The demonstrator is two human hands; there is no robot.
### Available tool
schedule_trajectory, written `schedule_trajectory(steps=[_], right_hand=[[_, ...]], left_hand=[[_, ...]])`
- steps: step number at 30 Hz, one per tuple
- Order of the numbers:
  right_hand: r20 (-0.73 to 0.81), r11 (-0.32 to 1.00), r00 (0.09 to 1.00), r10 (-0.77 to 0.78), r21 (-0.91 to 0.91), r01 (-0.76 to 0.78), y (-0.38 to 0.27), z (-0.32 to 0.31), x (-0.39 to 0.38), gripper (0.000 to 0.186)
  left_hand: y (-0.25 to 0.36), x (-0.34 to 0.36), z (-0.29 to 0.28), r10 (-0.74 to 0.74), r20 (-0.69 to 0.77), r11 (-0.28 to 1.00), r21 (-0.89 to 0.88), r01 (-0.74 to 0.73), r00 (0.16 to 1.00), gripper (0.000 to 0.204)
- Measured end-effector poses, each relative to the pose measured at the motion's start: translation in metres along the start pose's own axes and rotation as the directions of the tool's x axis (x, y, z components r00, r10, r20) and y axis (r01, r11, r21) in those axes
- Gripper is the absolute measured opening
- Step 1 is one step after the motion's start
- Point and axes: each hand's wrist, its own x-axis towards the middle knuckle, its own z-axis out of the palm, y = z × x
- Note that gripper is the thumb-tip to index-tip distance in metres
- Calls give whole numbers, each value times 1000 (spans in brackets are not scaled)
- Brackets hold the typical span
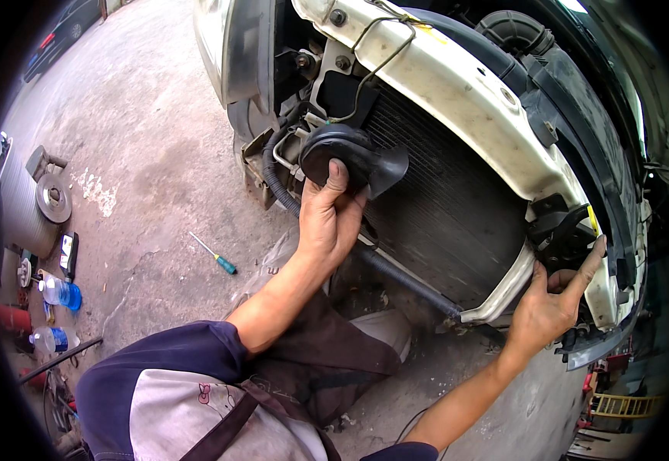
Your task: The person installs a black plastic car part into the front radiator area of a white vehicle. They align the part, secure it with a screw using a screwdriver, and then place a black plastic cover over the engine bay.
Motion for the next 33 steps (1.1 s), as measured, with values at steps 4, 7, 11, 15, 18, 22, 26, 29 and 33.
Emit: schedule_trajectory(steps=[4,7,11,15,18,22,26,29,33], right_hand=[[-17,1000,1000,13,-12,-13,-3,1,0,89],[-20,1000,1000,10,-11,-10,0,1,-1,88],[-7,999,1000,-1,-45,0,3,2,0,88],[-16,997,999,-35,-66,34,2,2,-2,85],[-19,997,998,-58,-58,57,5,2,-1,84],[-8,995,997,-75,-71,74,11,3,-1,82],[-11,995,996,-85,-57,84,10,3,0,83],[3,998,998,-59,-28,59,8,0,0,84],[-8,1000,1000,-16,-21,16,4,4,-2,86]], left_hand=[[-1,-19,-5,-110,-53,994,-33,109,992,39],[-3,-42,-7,-157,-54,980,117,162,986,47],[-14,-59,-25,-264,-10,910,329,253,964,75],[-19,-73,-39,-260,-48,868,427,255,964,83],[-17,-73,-38,-219,-39,874,436,214,975,83],[-16,-66,-41,-221,-23,880,426,210,975,81],[-5,-50,-41,-209,24,898,401,182,978,82],[10,-28,-31,-114,39,948,304,97,993,59],[21,-7,-37,-50,14,984,171,47,999,39]])
